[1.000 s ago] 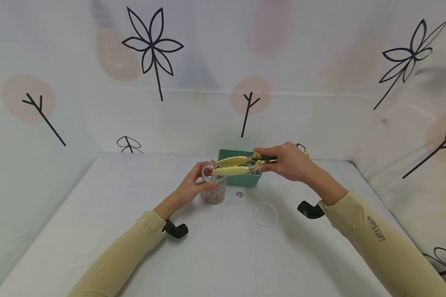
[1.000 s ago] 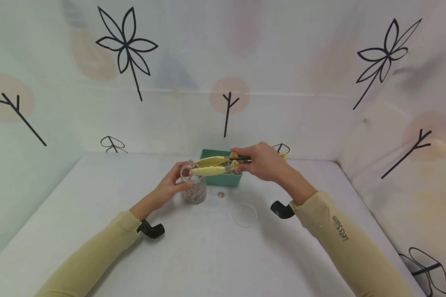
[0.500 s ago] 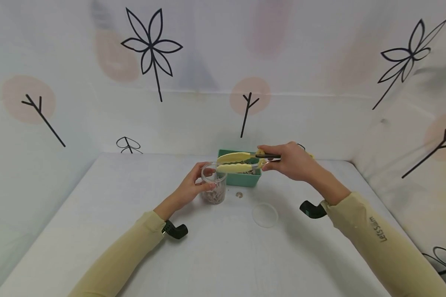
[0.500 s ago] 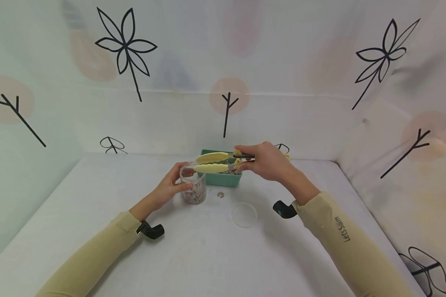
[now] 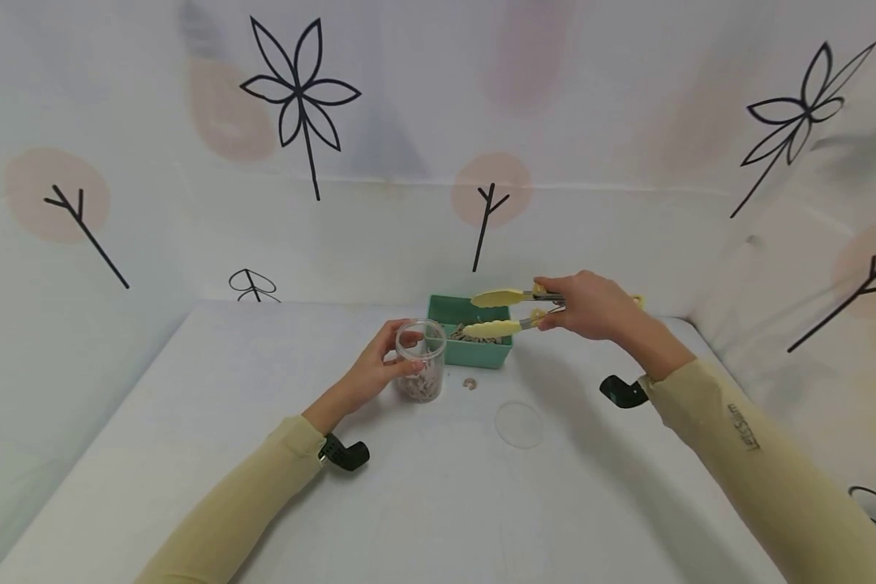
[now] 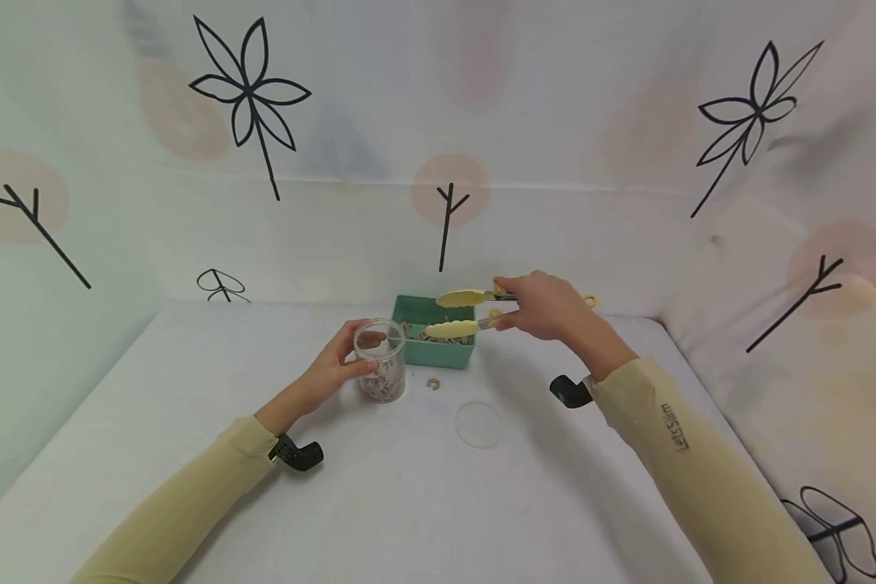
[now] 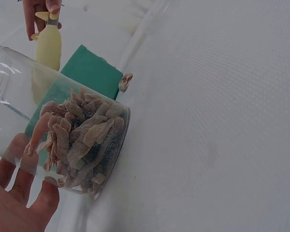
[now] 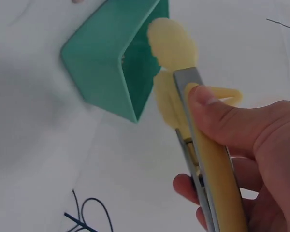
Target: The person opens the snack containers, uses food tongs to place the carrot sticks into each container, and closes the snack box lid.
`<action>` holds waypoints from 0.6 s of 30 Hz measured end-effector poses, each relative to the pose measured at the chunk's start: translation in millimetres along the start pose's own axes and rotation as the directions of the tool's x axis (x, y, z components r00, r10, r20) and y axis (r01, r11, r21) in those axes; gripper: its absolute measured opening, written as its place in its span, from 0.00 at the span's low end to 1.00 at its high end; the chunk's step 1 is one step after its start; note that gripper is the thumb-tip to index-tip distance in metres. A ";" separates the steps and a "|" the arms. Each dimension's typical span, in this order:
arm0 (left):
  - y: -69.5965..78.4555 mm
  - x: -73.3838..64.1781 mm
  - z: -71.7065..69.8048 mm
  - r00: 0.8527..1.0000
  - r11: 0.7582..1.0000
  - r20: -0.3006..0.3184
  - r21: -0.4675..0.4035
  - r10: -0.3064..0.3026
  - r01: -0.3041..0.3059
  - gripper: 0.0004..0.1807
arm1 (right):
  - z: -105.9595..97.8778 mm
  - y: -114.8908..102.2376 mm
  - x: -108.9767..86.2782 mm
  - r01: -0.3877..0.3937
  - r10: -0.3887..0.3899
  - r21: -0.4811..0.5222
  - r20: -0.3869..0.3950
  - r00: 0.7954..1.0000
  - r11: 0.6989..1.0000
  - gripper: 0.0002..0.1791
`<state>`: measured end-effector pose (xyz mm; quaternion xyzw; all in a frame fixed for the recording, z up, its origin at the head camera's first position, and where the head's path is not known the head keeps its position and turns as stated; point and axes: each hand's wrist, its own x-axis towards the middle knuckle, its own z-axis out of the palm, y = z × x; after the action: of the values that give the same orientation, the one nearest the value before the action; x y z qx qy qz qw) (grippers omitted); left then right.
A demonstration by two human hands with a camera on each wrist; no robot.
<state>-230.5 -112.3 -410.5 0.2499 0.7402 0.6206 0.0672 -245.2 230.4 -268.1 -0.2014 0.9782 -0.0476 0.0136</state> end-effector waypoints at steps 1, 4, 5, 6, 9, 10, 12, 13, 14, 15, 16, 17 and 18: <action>-0.2 0.2 -0.1 1.000 1.000 0.001 -0.004 0.003 -0.003 0.34 | -1.5 -1.0 2.7 -0.006 0.006 -0.027 0.018 1.000 1.000 0.42; -0.8 0.8 -0.2 1.000 1.000 -0.003 -0.007 0.001 -0.001 0.34 | -7.1 -6.8 10.4 -0.022 0.030 -0.102 0.075 0.997 0.995 0.41; -0.9 0.9 -0.2 1.000 1.000 -0.003 -0.008 0.001 -0.001 0.34 | -8.7 -9.0 12.8 -0.022 0.035 -0.123 0.096 0.995 0.992 0.41; -1.1 1.0 -0.2 1.000 1.000 -0.004 -0.007 0.002 -0.002 0.34 | -10.7 -11.8 14.8 -0.025 0.042 -0.143 0.117 0.992 0.989 0.41; -1.0 1.0 0.1 1.000 1.000 -0.005 -0.002 0.000 0.000 0.34 | -14.8 -20.4 20.1 -0.028 0.062 -0.189 0.173 0.983 0.982 0.41; -1.3 1.0 0.2 1.000 1.000 -0.005 -0.003 0.001 -0.001 0.34 | -15.4 -23.3 21.9 -0.021 0.060 -0.203 0.188 0.980 0.979 0.41; -0.8 0.8 -0.1 1.000 1.000 -0.005 0.000 0.004 -0.004 0.34 | -16.3 -29.6 25.6 -0.008 0.058 -0.234 0.208 0.976 0.972 0.41; -1.0 0.7 0.6 1.000 1.000 -0.005 -0.001 0.006 -0.006 0.34 | -15.5 -32.2 27.0 0.001 0.055 -0.249 0.217 0.975 0.968 0.41; -1.4 0.6 1.0 1.000 1.000 -0.006 0.001 0.008 -0.008 0.34 | -14.4 -34.3 28.9 0.015 0.047 -0.268 0.224 0.973 0.963 0.40; -1.7 0.5 1.2 1.000 1.000 -0.006 0.002 0.011 -0.011 0.34 | -13.3 -36.6 31.1 0.026 0.042 -0.284 0.228 0.973 0.958 0.40; -2.0 0.5 1.6 1.000 1.000 -0.008 0.002 0.012 -0.012 0.34 | -12.0 -38.2 33.8 0.035 0.036 -0.298 0.231 0.972 0.954 0.39; -2.0 0.4 1.8 1.000 1.000 -0.010 0.002 0.015 -0.015 0.33 | -10.5 -39.4 36.6 0.040 0.035 -0.306 0.236 0.971 0.951 0.38; -2.5 0.4 2.1 1.000 1.000 -0.011 0.002 0.016 -0.016 0.33 | -8.4 -40.0 39.7 0.045 0.032 -0.307 0.243 0.969 0.951 0.37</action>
<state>-230.7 -110.5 -413.2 0.2526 0.7392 0.6216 0.0579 -266.3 178.8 -256.0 -0.2087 0.9636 0.1317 0.1025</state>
